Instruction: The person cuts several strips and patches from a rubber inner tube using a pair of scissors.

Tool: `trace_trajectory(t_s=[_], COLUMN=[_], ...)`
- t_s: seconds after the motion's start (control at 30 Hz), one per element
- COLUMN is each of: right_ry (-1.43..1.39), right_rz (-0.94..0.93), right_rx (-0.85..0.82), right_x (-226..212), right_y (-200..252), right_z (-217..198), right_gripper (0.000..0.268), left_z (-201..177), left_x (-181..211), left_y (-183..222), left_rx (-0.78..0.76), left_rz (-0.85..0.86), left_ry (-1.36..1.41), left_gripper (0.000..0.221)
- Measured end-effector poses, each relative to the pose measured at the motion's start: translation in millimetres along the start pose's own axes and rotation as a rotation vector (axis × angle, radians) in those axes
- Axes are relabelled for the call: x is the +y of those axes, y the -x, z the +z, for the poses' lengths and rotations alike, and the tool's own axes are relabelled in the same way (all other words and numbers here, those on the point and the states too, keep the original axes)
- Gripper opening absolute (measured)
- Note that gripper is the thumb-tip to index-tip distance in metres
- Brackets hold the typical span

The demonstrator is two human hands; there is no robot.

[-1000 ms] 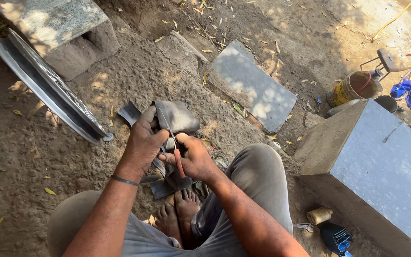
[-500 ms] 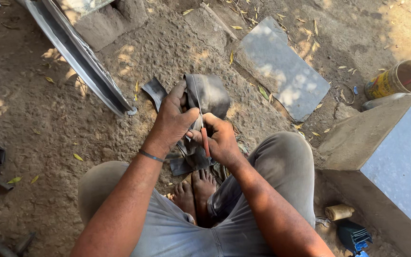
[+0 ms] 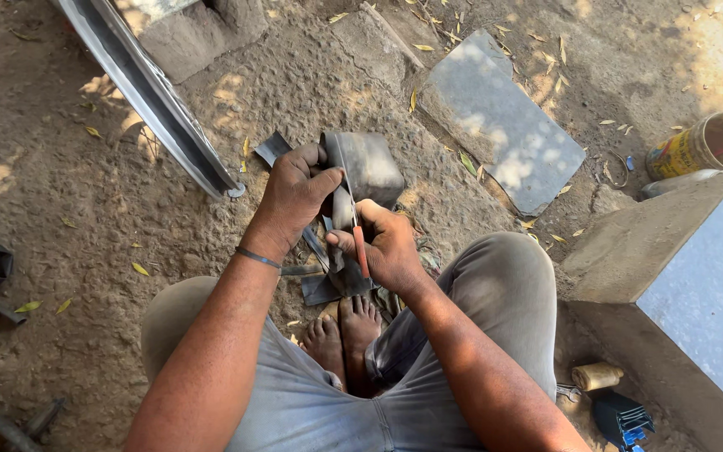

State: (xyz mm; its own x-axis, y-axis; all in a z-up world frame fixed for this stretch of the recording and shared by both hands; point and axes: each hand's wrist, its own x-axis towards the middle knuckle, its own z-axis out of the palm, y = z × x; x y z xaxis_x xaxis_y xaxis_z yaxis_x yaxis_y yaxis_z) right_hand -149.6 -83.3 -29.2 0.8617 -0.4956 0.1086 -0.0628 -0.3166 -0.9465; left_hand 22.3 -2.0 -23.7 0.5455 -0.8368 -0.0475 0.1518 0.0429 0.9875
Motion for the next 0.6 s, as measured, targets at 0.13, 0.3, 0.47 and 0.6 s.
trace_trajectory(t_s=[0.13, 0.3, 0.47, 0.6], right_ry=[-0.06, -0.064, -0.039, -0.138], right_rz=[0.002, -0.017, 0.075, -0.01], right_rx=[-0.036, 0.012, -0.032, -0.026], right_x=[-1.9, -3.8, -4.2, -7.7], right_y=[1.8, 5.1, 1.1, 3.6], right_z=[-3.7, -3.5, -5.8, -5.1], right_gripper=[0.04, 0.036, 0.039, 0.037], left_z=[4.3, 11.2, 10.7, 9.5], left_x=[-6.7, -3.9, -2.7, 0.7], left_y=[3.7, 2.9, 7.9, 4.4], left_rx=[-0.025, -0.021, -0.048, -0.061], left_rz=[0.046, 0.049, -0.031, -0.062], left_ry=[-0.123, -0.008, 0.011, 0.007], left_gripper=[0.014, 0.011, 0.011, 0.012])
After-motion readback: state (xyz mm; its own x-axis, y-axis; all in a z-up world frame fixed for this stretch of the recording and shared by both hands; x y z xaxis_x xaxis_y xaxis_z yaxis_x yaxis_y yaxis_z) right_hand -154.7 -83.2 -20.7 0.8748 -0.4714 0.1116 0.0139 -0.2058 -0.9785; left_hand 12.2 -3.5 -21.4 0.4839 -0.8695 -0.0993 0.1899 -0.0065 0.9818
